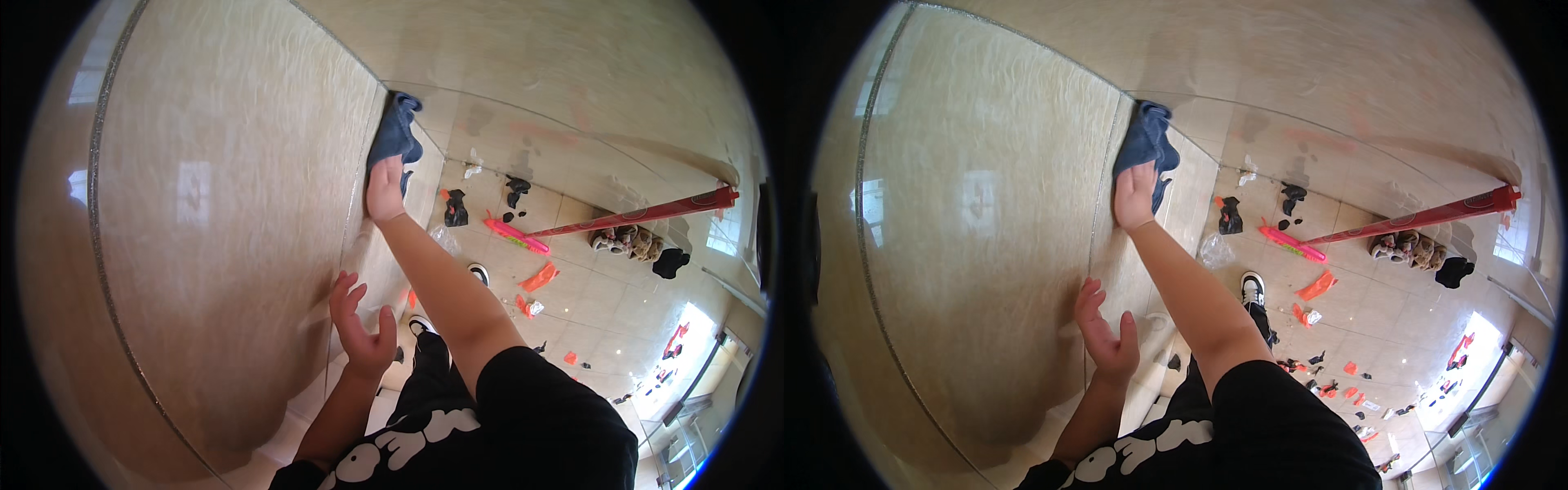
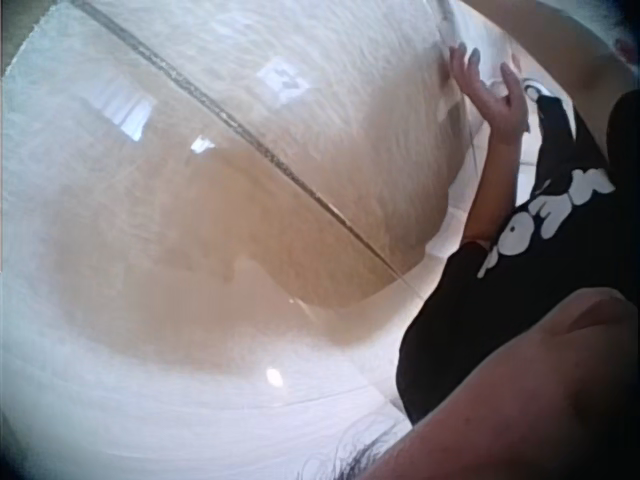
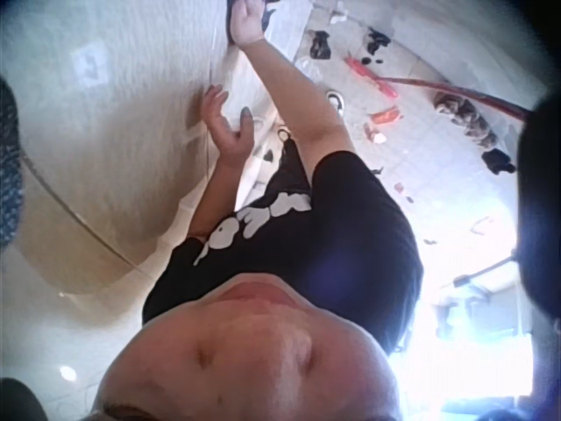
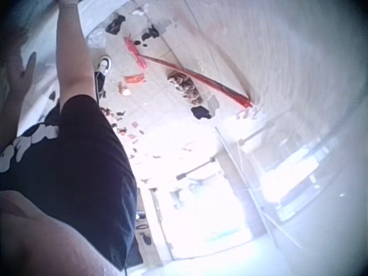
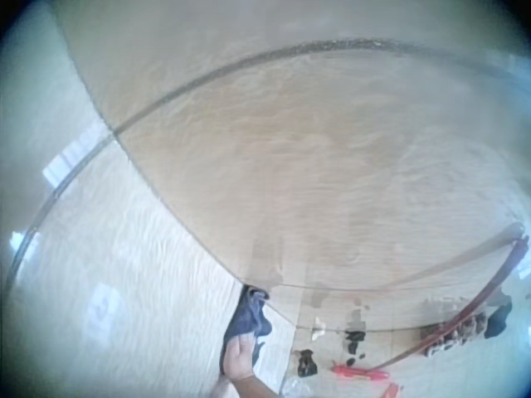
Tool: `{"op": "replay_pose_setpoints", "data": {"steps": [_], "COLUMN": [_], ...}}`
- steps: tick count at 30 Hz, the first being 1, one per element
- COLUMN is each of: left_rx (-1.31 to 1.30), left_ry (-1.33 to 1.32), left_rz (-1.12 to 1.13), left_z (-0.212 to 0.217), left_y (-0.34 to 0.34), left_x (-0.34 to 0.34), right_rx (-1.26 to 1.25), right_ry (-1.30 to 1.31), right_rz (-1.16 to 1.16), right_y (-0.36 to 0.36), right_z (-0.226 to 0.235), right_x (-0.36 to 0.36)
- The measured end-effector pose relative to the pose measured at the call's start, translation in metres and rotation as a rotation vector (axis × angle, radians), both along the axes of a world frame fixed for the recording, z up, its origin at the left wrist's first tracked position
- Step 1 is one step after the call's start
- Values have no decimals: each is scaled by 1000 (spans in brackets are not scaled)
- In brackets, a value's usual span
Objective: The person wipes the tiled bathroom wall with a dark cloth, moving from the upper section down to the lower section near the floor. The person also wipes a wall-mounted switch plate.
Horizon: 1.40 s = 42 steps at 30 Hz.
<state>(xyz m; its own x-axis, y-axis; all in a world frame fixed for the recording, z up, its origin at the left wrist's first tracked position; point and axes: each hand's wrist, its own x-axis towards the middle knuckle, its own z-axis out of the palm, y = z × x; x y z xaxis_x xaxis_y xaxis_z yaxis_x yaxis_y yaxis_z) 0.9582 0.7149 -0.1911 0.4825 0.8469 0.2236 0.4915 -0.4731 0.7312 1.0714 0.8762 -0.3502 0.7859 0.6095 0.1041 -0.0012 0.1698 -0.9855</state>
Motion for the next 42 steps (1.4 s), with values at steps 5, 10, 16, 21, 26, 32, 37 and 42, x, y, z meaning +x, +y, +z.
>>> {"op": "replay_pose_setpoints", "data": {"steps": [5,10,16,21,26,32,37,42], "left_rx": [-4,-5,-47,-74,-93,-100,-99,-109], "left_ry": [50,32,23,44,114,111,82,-20], "left_rz": [77,-1,40,37,51,73,77,116], "left_z": [-3,1,-2,-12,-19,-18,-7,-2], "left_y": [4,23,12,4,-2,-13,-24,-50], "left_x": [6,25,6,2,-9,-13,-10,-15], "right_rx": [-130,-965,164,138,-169,-568,-668,-418], "right_ry": [145,-1076,-171,-26,656,1193,1462,1768], "right_rz": [-54,-412,50,-76,-32,90,188,223], "right_y": [4,30,-8,26,10,-60,-126,-152], "right_z": [-63,-102,66,-35,-120,-147,-66,33], "right_x": [-27,-106,19,31,7,-71,-127,-93]}}
